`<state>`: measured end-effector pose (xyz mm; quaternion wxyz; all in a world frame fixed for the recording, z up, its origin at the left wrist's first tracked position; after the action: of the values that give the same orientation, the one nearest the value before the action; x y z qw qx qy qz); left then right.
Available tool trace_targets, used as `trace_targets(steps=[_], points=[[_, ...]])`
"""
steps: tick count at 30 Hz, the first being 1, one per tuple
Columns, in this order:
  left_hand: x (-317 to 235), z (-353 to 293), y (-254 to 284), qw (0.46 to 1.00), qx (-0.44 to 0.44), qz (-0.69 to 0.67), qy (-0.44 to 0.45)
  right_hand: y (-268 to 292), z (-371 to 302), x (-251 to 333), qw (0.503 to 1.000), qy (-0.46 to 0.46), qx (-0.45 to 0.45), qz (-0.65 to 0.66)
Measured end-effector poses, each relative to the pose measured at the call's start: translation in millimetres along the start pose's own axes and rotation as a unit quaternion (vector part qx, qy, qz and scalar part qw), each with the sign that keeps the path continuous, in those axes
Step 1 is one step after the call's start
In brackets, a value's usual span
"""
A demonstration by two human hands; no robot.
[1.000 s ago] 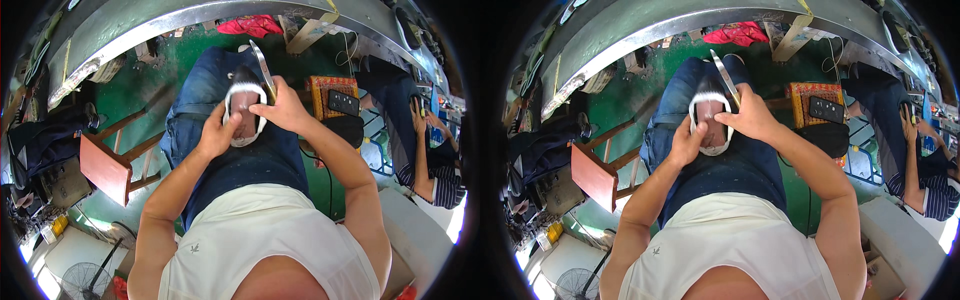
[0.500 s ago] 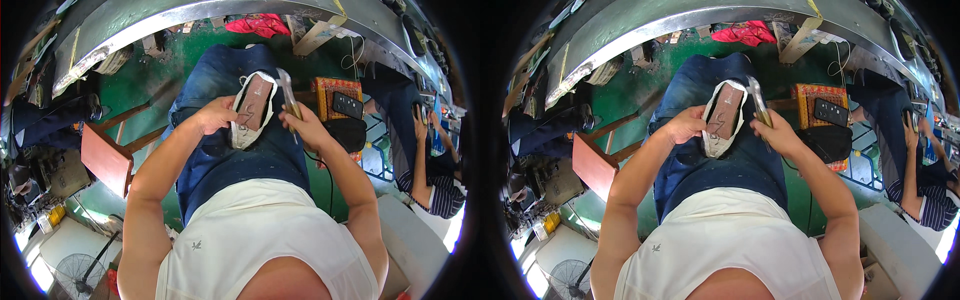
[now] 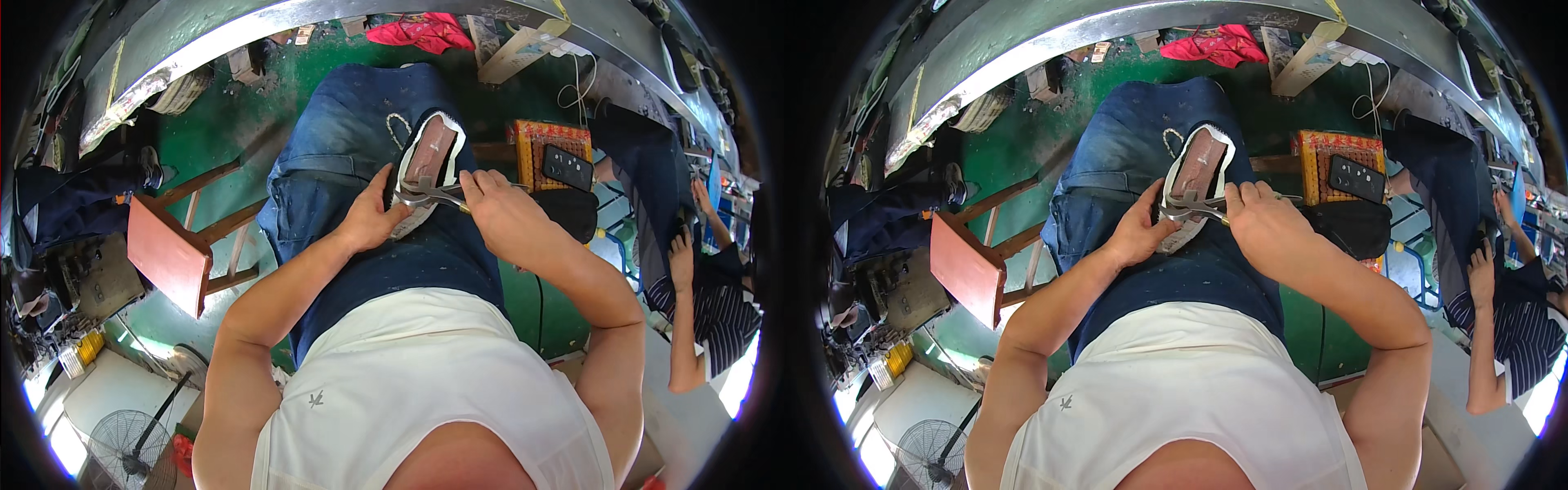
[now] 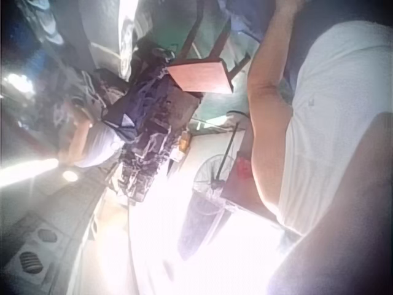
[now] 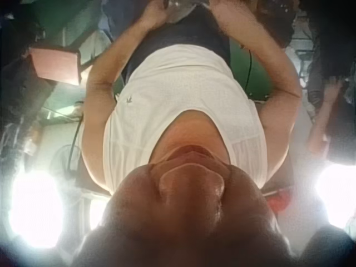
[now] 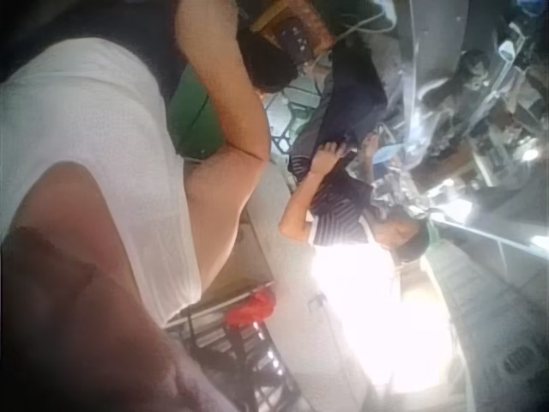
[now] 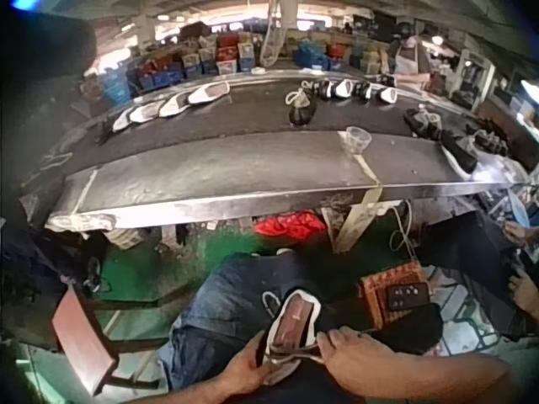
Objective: Using lasting pincers to pull and secure the shoe upper around the last during shoe assembly.
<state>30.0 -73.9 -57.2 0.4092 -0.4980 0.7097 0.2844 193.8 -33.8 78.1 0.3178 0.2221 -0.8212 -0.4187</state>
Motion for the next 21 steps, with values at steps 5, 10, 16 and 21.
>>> trace_targets(steps=[5, 10, 16, 21], points=[[10, 0, 3, 0.999, -0.027, 0.014, -0.019, 9, 1, 0, 0.997, -0.021, 0.051, -0.049], [1, 5, -2, 0.999, -0.015, -0.005, -0.036, 0, 4, -1, 0.998, -0.012, 0.049, -0.046], [-8, 1, -6, 0.994, 0.033, -0.054, -0.091, 13, 19, 13, 0.989, -0.024, 0.109, -0.095], [2, 6, -10, 0.907, 0.034, -0.421, 0.009, -14, 41, -1, 0.985, 0.027, 0.172, -0.020]])
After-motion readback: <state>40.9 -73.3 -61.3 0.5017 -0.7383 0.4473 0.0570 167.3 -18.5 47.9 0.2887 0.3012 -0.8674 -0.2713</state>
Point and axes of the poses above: each hand's wrist, its own z-axis towards the middle knuckle, its own y-axis out of the back of the hand, x = y × z, the point moved 8 cm from there along z, towards the middle knuckle, and after that the axes turned 5 degrees about x, right-handed, at the moved point
